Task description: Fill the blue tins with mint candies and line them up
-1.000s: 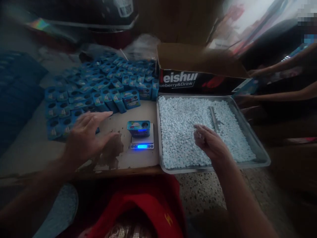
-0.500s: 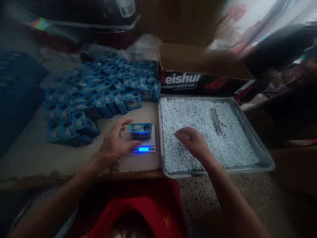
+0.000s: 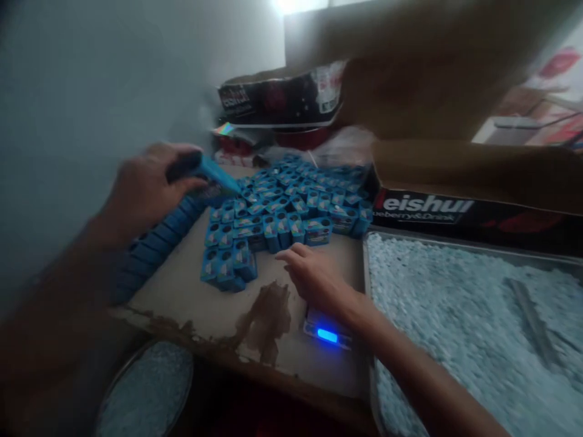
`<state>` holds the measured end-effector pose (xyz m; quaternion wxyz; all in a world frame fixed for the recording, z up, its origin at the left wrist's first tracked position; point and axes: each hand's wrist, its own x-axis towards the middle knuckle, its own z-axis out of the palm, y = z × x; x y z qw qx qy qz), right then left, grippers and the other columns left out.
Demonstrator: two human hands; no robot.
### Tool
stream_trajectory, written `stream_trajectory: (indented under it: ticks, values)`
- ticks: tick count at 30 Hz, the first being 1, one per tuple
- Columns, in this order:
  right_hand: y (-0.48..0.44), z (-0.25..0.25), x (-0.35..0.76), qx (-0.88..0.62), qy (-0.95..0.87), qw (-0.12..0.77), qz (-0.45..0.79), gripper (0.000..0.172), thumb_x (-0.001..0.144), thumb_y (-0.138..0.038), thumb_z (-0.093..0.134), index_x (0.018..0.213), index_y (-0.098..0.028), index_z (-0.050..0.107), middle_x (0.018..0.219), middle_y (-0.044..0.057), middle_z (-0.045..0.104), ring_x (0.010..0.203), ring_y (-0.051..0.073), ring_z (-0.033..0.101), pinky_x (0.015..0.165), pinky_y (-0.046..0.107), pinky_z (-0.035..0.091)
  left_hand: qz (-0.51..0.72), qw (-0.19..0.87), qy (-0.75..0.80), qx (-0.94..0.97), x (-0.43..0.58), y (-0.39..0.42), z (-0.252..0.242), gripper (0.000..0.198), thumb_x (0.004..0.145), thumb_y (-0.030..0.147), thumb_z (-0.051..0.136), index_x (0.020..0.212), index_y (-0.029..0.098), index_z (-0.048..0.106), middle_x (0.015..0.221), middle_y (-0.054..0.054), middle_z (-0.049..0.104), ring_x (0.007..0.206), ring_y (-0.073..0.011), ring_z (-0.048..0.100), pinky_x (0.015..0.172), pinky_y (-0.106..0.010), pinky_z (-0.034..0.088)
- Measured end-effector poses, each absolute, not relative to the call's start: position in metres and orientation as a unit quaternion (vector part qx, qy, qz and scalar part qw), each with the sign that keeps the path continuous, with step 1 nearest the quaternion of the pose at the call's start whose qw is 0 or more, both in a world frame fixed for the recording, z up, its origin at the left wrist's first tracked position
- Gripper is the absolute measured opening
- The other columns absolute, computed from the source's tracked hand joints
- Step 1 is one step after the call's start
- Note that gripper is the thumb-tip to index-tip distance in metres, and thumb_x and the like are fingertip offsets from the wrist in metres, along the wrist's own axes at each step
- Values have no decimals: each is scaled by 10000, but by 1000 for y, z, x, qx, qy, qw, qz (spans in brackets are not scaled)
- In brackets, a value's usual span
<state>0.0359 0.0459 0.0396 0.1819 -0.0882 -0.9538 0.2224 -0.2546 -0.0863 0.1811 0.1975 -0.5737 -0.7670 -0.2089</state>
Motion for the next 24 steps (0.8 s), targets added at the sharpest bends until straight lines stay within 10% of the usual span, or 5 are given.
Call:
stream_trajectory:
  ticks: [7, 15, 19, 24]
  values:
    - [42, 48, -75, 42, -996, 63, 46, 371, 965, 6, 490, 1187, -197, 707, 1082, 89, 710, 823, 195, 658, 694, 321, 403, -278, 96, -808, -510, -431, -60, 202, 544, 984, 461, 647, 1353, 65, 583, 1274, 32, 705, 989, -50, 551, 991, -207, 473]
    - [42, 47, -84, 37, -998, 9, 47, 227, 942, -20, 589, 861, -207, 690, 868, 25, 741, 664, 165, 626, 575, 345, 269, -222, 52, -809, -542, -516, 22, 127, 420, 798, 156, 753, 1209, 153, 666, 1178, -35, 743, 1065, -173, 621, 1022, -311, 488]
    - [43, 57, -24, -37, -993, 71, 90, 167, 940, -192, 739, 788, -241, 692, 732, -11, 734, 584, 159, 631, 552, 339, 285, -182, -23, -789, -587, -525, 12, 100, 331, 875, 397, 728, 1103, 157, 718, 1035, 58, 787, 989, -95, 634, 1005, -202, 505]
    - [32, 84, 80, -281, -950, 79, 107, 74, 920, -320, 797, 855, -289, 777, 748, -19, 783, 638, 189, 717, 587, 312, 377, -191, -17, -755, -627, -539, 2, 71, 929, 836, 908, 427, 989, 46, 738, 819, 8, 779, 844, -111, 643, 1021, -314, 559]
